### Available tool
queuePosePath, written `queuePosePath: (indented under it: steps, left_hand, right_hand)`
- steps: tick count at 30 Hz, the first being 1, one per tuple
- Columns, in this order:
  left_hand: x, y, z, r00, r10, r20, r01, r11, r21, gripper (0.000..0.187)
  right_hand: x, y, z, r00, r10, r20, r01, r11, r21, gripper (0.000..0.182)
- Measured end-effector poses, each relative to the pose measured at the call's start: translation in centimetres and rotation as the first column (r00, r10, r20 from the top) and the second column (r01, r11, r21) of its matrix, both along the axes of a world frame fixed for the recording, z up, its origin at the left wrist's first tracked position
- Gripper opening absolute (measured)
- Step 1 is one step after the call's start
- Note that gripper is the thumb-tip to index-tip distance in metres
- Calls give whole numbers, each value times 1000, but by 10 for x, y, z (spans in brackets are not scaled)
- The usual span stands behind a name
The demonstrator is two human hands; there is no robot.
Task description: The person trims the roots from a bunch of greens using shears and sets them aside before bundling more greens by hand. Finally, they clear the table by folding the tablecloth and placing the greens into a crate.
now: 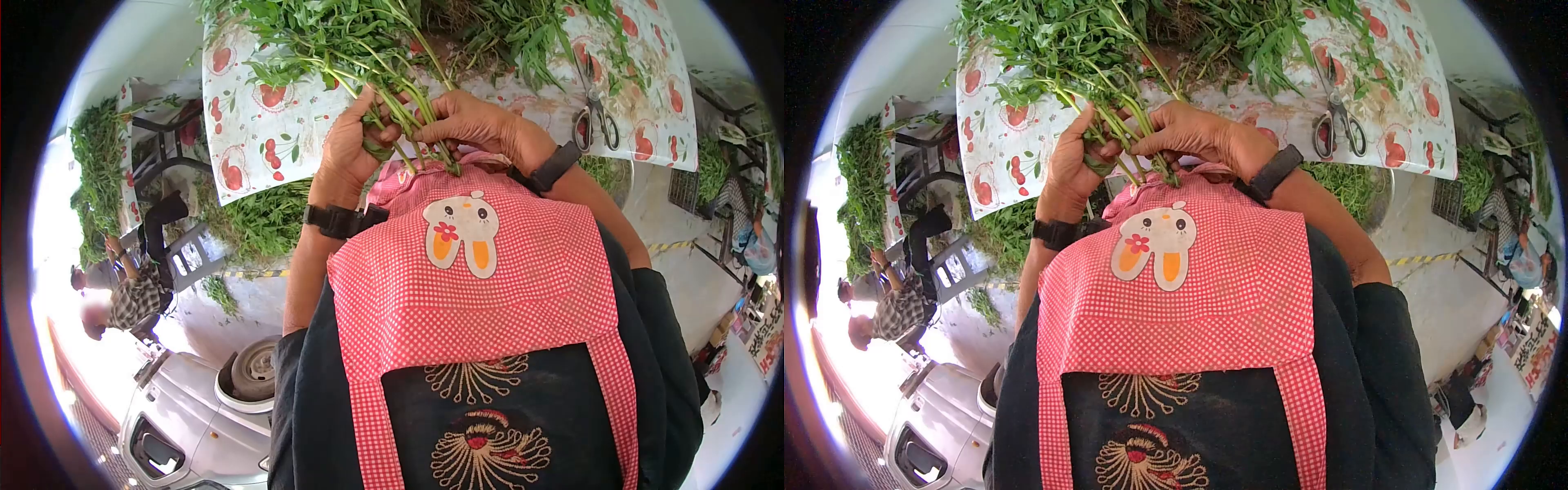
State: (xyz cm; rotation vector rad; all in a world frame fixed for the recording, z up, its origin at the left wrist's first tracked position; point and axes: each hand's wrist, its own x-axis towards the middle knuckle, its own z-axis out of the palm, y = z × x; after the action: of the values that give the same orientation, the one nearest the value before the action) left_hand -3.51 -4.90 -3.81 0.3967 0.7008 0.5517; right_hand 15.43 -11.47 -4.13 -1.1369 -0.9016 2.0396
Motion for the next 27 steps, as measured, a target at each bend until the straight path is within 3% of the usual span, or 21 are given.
queuePosePath:
  steps: [2,6,9,11,15,18,21,23,27]
  left_hand:
    - [6,-3,8,996,88,-13,-88,995,-56,35]
    - [5,-2,0,998,37,41,-33,995,-89,35]
    - [6,-4,-6,997,50,-60,-53,997,-57,39]
    - [6,-6,-10,985,-42,-169,46,999,22,42]
    - [15,-9,6,997,-30,-71,26,998,-53,34]
    - [13,-7,-1,993,-43,-107,43,999,-3,44]
    - [13,-6,-3,996,-19,-85,18,1000,-16,39]
    - [12,-4,-5,996,-21,-89,18,999,-34,33]
    - [9,5,-10,995,53,-88,-54,998,-16,25]
  right_hand:
    - [0,1,4,1000,-19,10,19,1000,7,18]
    - [0,3,6,996,2,85,-1,1000,-11,18]
    - [-3,2,3,997,-7,81,8,1000,-12,17]
    - [-6,1,10,994,22,109,-25,999,25,18]
    - [-9,2,16,989,8,151,-18,998,65,18]
    - [-8,4,10,981,47,186,-58,997,52,17]
    - [-9,5,3,991,61,116,-66,997,45,17]
    - [-10,4,1,987,5,160,-23,993,115,22]
    - [-2,1,-4,979,70,190,-80,996,45,22]
